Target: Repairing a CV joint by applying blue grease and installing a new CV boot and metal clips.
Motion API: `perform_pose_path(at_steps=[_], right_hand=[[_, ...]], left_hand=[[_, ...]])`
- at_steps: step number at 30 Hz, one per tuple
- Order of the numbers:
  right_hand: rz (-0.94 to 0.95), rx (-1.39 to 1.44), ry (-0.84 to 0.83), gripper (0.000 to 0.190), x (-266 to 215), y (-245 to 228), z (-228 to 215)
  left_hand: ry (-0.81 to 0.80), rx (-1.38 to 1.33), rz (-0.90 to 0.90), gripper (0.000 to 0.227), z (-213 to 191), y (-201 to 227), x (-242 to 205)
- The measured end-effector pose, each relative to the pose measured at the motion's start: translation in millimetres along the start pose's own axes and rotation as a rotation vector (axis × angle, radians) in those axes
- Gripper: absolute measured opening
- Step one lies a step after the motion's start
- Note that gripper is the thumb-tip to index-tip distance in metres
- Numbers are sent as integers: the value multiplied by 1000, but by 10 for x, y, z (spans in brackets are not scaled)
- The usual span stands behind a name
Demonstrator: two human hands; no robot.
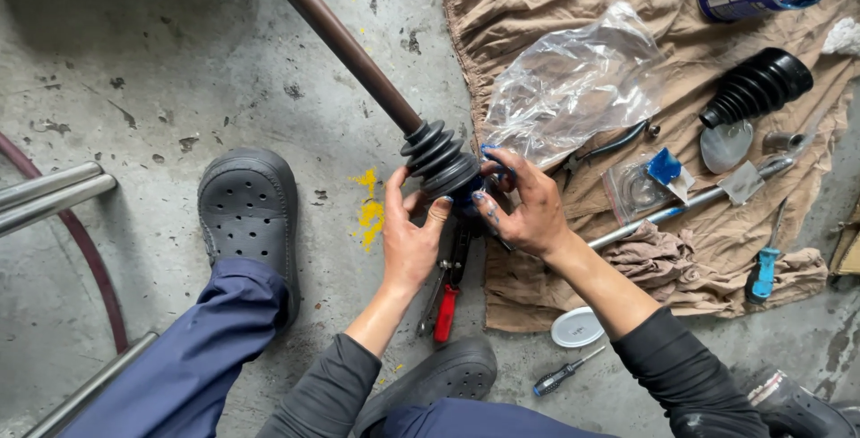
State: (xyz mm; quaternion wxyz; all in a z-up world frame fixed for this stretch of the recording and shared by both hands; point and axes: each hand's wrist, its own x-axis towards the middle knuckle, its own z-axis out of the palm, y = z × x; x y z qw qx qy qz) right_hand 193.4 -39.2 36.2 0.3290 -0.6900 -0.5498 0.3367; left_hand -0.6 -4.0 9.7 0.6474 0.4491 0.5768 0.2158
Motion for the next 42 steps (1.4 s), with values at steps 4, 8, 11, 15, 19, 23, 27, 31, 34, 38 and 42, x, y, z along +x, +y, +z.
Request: perform_pose_path(at_steps=[4,8,11,15,19,23,27,31,34,38,42], right_hand=[[18,-80,9,60,17,-113,-1],[9,-165,1,61,69,-192,-8],[-10,-250,-26,63,80,-242,-6],[-3,-318,-70,64,98,-276,-24],[0,-322,-75,65,86,-334,-14],[97,-281,-44,67,26,-326,45],[117,-270,12,67,-61,-277,116],[93,-197,73,67,-129,-198,238],[135,-43,159,76,-165,-67,372],[180,67,241,94,-290,135,527],[192,115,264,98,-326,228,544]], left_hand=[[-17,-20,25,75,-28,24,15],[-27,-17,0,74,-61,42,44],[-34,-4,8,73,-82,27,37],[-31,14,16,74,-76,0,39],[-15,-7,-31,75,-12,44,3],[47,-32,-1,73,62,63,-30],[61,-25,-51,72,86,200,-49],[69,-2,-18,72,100,225,-79],[54,-12,-45,72,120,259,-64],[68,15,23,74,154,284,-104],[57,23,-36,78,153,315,-88]])
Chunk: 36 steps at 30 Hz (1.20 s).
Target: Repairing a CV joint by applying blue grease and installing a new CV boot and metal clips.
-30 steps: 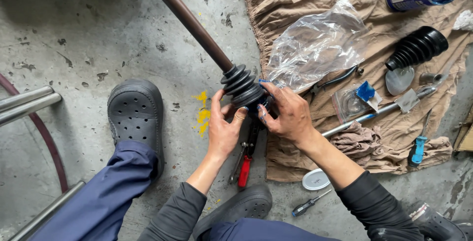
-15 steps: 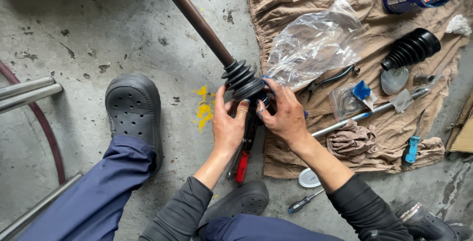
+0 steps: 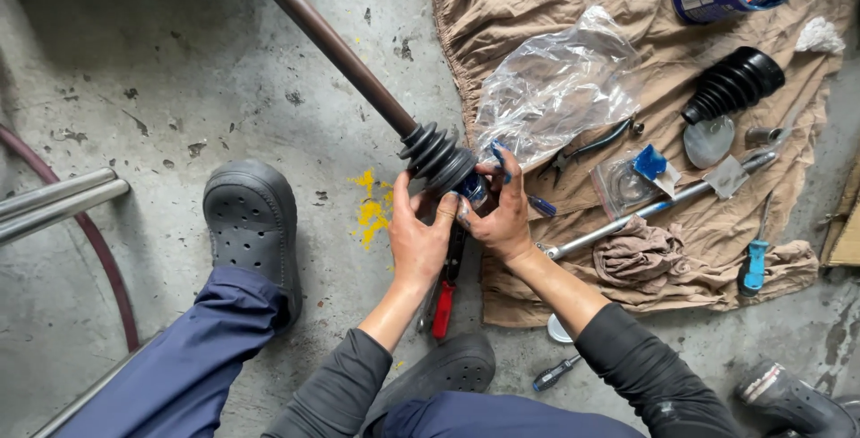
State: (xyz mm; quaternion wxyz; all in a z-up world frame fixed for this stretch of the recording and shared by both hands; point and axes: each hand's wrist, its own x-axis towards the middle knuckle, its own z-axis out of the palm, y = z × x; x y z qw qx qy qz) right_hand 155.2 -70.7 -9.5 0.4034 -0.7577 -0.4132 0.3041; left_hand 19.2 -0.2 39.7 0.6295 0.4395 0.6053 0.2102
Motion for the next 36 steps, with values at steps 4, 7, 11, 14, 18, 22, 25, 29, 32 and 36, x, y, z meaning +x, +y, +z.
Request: perform_pose_path(at_steps=[4,7,11,14,18,22,25,29,32,36], right_hand=[[22,73,6,93,-47,30,7],[-42,84,4,90,24,-3,-24],[-74,7,24,87,-23,-64,10],[-72,7,51,86,20,-53,12],[-85,12,60,91,-2,-61,4],[-89,26,83,95,24,-43,4],[-67,43,81,97,17,-55,0],[-59,34,88,97,30,-56,30],[-50,41,101,97,8,-65,12],[-79,41,131,95,2,-101,7]], left_hand=[[-10,39,29,84,42,58,-24],[7,56,16,93,128,189,37],[67,50,-48,90,203,191,63],[114,99,-44,84,263,192,134],[140,258,-14,77,255,160,155],[117,272,3,78,247,109,209],[103,219,0,78,241,121,216],[99,253,-88,78,224,133,268],[72,218,-133,82,225,75,286],[31,122,-190,88,228,23,293]])
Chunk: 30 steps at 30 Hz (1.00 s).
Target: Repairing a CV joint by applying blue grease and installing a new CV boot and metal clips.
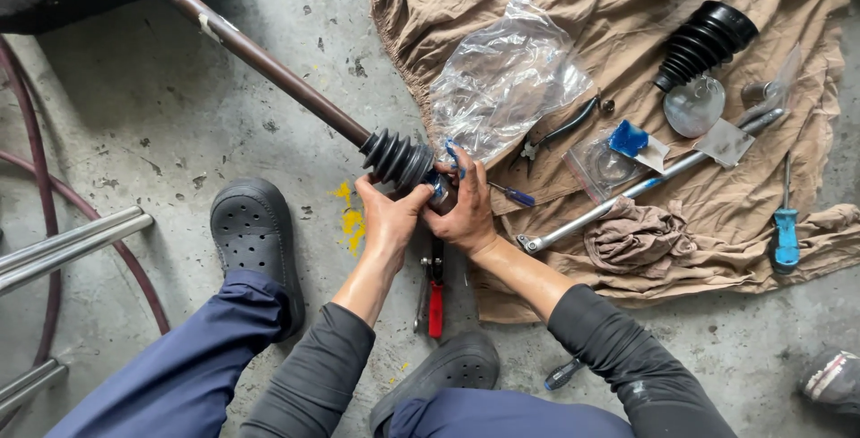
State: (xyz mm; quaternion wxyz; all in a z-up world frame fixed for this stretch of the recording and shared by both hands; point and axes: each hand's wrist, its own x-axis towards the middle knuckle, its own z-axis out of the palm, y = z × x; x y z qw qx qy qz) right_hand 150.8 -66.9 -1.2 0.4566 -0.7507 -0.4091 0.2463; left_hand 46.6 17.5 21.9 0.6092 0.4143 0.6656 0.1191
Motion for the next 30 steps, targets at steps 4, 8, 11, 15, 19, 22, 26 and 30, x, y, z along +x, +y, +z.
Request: perform_pose_path(at_steps=[4,8,11,15,19,22,26,30], right_hand=[[-8,-15,7,94,-27,24,-2],[-24,-28,4,90,18,0,-12],[-30,-46,0,87,17,-24,-27],[-21,-21,-14,82,22,-61,-49],[-33,1,-42,80,58,-17,-53],[-56,35,-45,81,15,65,-28],[-70,19,-22,82,5,145,-43],[-126,-30,-26,79,-56,188,-22]], left_hand=[[17,-16,9,87,45,-25,-64],[-3,-76,58,84,45,-31,-55],[-12,-77,38,86,35,-2,-61],[-17,-84,4,86,52,-53,-28],[-19,-129,39,87,76,-56,10],[0,-62,31,88,77,-63,14],[26,28,86,86,110,-76,40],[50,120,104,83,109,-25,56]])
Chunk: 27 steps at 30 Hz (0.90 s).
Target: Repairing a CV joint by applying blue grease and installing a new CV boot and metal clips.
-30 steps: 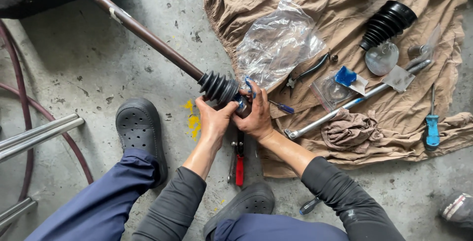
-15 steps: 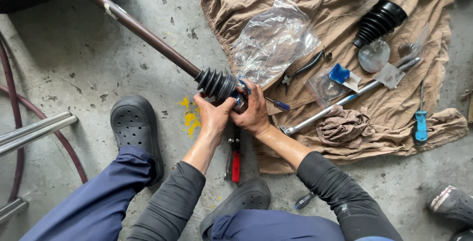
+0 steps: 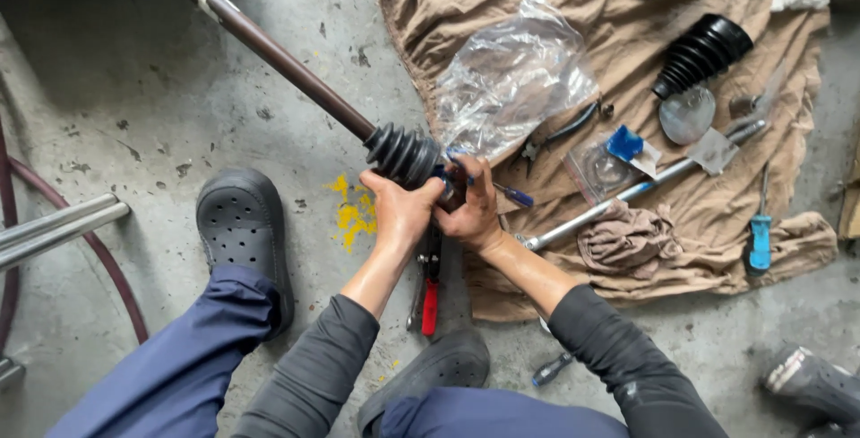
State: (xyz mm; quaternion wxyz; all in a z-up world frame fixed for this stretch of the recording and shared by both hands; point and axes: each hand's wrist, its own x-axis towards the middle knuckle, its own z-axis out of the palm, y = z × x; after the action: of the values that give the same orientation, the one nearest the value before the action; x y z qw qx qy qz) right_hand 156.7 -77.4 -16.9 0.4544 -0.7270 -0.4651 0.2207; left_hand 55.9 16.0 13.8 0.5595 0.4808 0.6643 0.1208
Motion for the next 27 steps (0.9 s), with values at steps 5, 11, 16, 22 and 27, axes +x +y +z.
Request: perform_pose_path(at_steps=[5,11,16,22,27], right_hand=[[-42,-13,-25,74,60,-78,-51],[-122,25,-1,80,117,82,-20],[-11,139,29,91,-138,164,10],[85,191,-33,95,-105,154,1],[63,155,-79,97,-131,215,-13]], left_hand=[[-42,83,-116,84,-38,61,-59],[-20,-13,58,82,-22,-127,32],[-4,-45,20,80,-134,2,-124],[-84,-74,-19,71,-418,134,-102],[-181,-165,-22,69,-546,115,0]])
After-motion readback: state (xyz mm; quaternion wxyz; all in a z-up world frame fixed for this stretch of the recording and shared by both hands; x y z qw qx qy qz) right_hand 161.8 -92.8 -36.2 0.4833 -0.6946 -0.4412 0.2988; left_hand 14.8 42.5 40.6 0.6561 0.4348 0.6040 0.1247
